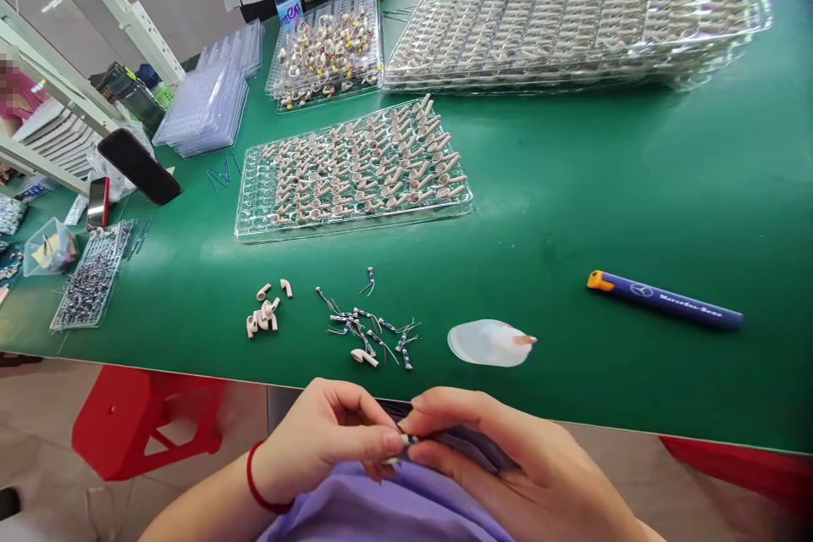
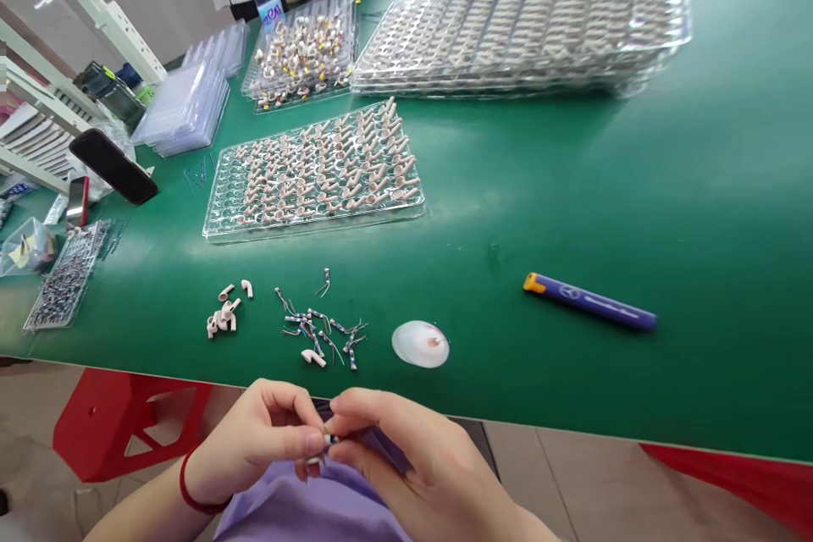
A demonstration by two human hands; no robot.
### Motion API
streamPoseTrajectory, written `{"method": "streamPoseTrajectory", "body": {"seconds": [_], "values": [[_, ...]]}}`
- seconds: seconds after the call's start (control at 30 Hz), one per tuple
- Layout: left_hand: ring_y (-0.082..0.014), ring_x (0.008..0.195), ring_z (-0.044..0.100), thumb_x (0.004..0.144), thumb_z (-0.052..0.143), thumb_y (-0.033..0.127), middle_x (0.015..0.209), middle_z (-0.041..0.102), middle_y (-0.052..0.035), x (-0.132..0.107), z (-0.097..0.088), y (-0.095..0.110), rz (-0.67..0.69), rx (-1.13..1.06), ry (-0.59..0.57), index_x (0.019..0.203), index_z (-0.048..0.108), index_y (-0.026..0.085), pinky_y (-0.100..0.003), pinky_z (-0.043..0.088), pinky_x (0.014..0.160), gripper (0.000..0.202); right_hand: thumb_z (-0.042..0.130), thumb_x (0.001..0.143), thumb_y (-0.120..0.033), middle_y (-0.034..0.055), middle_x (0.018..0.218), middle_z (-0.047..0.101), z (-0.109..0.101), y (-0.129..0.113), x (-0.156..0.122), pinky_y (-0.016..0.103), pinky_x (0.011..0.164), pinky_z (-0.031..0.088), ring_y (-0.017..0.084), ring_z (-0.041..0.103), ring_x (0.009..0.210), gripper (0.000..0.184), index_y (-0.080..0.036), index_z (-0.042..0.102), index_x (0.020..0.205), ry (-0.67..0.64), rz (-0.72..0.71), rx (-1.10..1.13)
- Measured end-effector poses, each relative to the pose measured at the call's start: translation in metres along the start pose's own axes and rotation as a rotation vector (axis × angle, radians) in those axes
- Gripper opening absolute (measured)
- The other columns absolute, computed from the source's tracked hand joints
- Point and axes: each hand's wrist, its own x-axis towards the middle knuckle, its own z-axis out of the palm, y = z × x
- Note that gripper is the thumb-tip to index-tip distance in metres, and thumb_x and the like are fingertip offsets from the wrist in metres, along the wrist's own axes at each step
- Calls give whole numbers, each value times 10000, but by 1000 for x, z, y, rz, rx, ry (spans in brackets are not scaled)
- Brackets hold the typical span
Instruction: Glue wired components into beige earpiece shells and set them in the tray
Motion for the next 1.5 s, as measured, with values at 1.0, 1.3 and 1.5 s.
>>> {"method": "streamPoseTrajectory", "body": {"seconds": [1.0,1.3,1.5], "values": [[-90,556,553,665,826,370,614,643,-32,-8,3,-1,87,109,12,723,760,117,-212,440,565,268,617,844,-77,-35,880,735,-1,10,-6,146,703,580,96,714,756,297,-278,589,1060,-70,-69,57],[-108,550,495,712,761,330,603,616,-39,-12,10,1,261,415,159,701,773,129,-226,380,511,202,660,857,-192,-19,798,767,2,4,-7,166,667,612,129,742,686,163,-254,625,1003,57,-47,49],[-122,567,512,711,746,319,615,633,-50,-13,12,3,267,462,160,681,773,136,-233,392,529,188,649,879,-223,-29,801,775,5,3,-9,166,676,620,129,749,689,171,-271,616,1040,115,-87,44]]}}
